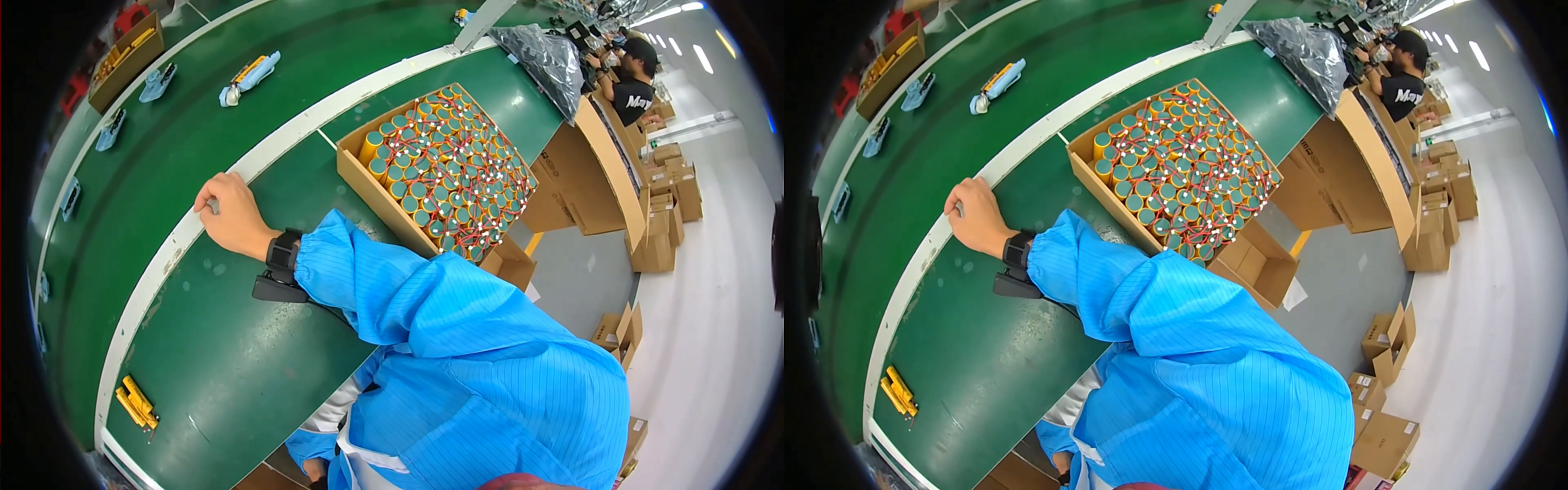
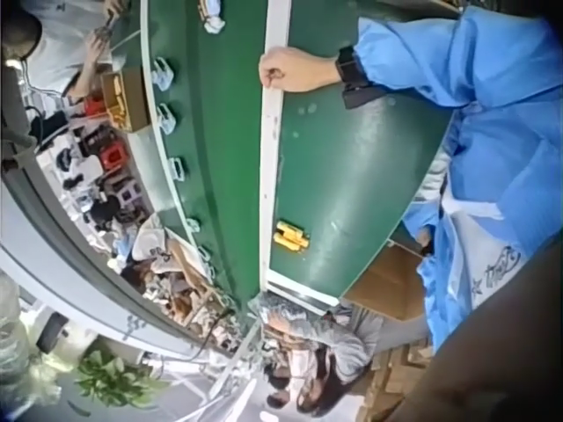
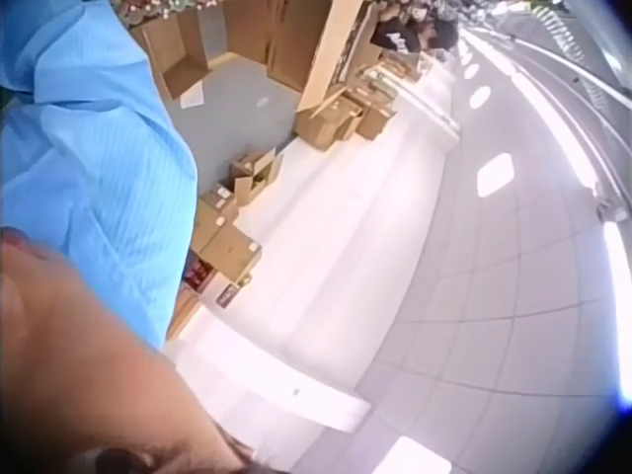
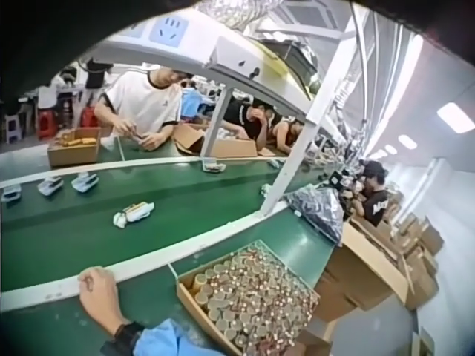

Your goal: Manually placing electronic components into plastic sleeves at a manufacturing workstation.

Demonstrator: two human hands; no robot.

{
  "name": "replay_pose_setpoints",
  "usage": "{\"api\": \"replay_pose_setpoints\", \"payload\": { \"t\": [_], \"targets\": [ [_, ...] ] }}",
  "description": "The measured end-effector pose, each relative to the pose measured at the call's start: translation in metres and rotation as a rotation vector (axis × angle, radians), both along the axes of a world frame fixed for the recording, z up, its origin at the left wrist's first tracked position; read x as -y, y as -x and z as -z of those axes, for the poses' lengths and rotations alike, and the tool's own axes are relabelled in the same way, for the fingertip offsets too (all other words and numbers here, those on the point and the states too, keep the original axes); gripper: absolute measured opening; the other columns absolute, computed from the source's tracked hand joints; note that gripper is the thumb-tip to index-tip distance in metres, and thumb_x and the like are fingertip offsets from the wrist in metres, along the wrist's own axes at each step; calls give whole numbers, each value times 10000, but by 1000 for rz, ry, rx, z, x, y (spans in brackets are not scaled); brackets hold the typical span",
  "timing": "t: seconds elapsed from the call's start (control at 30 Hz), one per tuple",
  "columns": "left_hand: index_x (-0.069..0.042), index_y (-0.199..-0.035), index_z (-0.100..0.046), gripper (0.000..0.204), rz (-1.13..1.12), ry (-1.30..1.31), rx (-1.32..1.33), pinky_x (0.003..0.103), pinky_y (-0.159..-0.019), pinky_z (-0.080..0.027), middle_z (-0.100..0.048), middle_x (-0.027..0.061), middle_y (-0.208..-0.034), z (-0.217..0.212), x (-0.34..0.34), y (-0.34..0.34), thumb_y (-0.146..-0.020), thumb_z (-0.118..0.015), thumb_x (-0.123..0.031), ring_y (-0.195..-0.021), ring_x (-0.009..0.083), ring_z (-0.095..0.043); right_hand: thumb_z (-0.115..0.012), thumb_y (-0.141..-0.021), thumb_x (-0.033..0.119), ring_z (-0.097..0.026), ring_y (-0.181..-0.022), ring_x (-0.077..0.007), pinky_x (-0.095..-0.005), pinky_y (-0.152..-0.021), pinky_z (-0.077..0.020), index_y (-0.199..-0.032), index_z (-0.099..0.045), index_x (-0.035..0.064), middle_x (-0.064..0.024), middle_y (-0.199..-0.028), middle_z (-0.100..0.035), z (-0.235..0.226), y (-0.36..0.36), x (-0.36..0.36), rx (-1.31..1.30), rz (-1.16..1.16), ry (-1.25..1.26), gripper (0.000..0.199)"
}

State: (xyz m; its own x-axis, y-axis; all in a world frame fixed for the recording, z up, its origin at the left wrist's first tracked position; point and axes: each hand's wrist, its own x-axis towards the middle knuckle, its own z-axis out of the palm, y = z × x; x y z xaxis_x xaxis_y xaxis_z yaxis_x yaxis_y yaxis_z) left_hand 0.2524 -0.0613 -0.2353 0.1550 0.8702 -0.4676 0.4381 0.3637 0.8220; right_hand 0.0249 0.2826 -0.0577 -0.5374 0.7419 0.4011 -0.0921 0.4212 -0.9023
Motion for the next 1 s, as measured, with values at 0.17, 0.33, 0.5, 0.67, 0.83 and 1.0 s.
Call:
{"api": "replay_pose_setpoints", "payload": {
  "t": [0.17, 0.33, 0.5, 0.67, 0.83, 1.0],
  "targets": [
    [-41, -942, -698, 155, -14, 18, -20, 393, -705, -512, -677, 199, -895, -15, 7, 12, -825, -638, -125, -803, 311, -662, -591, -753, -3, -507, -862, -276, -389, -778, -422, -737, -585, 66, -74, -822, -562, -2, 0, 2, -4, -5, 2, 71],
    [-40, -953, -696, 158, -24, 31, -37, 391, -713, -513, -679, 200, -903, -30, 11, 26, -828, -641, -120, -812, 312, -664, -590, -751, -6, -514, -869, -279, -391, -775, -424, -723, -583, 66, -74, -819, -564, -3, 0, -2, 16, -1, 4, 77],
    [-38, -964, -695, 162, -35, 51, -48, 389, -720, -513, -680, 201, -911, -47, 19, 39, -831, -643, -115, -820, 312, -665, -585, -745, -13, -519, -867, -279, -390, -765, -428, -706, -582, 66, -76, -811, -568, -4, -1, -2, 11, 0, 23, 88],
    [-36, -976, -693, 166, -43, 74, -56, 387, -728, -514, -681, 202, -919, -67, 29, 53, -834, -646, -110, -829, 313, -667, -578, -736, -22, -519, -861, -280, -388, -756, -431, -701, -582, 64, -77, -812, -573, -3, 1, -2, 2, 12, 5, 93],
    [-34, -987, -692, 171, -69, 93, -64, 385, -736, -515, -682, 203, -927, -87, 36, 63, -837, -648, -105, -838, 313, -668, -576, -730, -25, -515, -859, -284, -394, -752, -430, -701, -580, 61, -77, -816, -576, -3, -1, -1, 2, 4, 18, 91],
    [-32, -998, -690, 176, -80, 108, -74, 383, -744, -515, -683, 204, -935, -109, 41, 77, -840, -651, -100, -846, 314, -670, -576, -729, -26, -510, -859, -287, -398, -750, -428, -704, -576, 62, -76, -823, -579, 0, 1, -1, -1, 4, -2, 91]
  ]
}}
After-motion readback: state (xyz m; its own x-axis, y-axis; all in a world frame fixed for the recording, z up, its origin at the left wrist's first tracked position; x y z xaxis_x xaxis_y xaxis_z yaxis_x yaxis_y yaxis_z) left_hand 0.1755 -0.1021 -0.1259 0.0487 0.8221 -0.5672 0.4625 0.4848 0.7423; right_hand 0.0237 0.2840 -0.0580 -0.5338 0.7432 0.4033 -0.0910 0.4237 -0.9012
